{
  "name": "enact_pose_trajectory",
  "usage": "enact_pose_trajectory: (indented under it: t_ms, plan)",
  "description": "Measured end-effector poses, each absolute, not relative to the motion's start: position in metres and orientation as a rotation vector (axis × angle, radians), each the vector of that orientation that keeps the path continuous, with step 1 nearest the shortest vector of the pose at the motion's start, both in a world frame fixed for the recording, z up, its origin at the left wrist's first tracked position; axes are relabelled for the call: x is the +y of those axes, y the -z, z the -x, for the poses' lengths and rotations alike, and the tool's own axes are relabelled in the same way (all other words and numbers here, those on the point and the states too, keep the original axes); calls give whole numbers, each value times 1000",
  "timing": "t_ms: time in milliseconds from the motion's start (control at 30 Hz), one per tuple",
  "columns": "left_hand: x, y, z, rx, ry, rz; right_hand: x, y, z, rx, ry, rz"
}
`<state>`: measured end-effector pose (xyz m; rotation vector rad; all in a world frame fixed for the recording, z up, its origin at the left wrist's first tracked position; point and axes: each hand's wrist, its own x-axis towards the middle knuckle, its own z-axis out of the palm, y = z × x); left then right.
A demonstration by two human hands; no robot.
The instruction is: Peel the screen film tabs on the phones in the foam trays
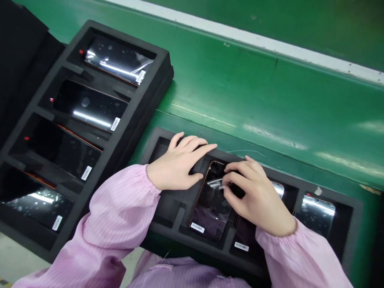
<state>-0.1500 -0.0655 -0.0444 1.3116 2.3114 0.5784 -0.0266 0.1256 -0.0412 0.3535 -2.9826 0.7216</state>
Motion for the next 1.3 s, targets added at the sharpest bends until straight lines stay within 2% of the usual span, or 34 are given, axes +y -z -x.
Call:
enact_pose_trajectory:
  t_ms: [67,200,500,800,1300]
  plan:
    - [-65,45,155,2301,-596,-1290,134,38,25,-3011,-884,-425]
    - [-58,49,154,2364,-605,-1255,139,33,22,-3042,-979,-417]
    - [-41,50,146,2512,-645,-1075,140,35,21,-3016,-1006,-421]
    - [-53,46,158,2302,-577,-1191,140,37,19,-2997,-1037,-382]
    - [-39,50,148,2487,-657,-1034,141,37,21,-3003,-1045,-393]
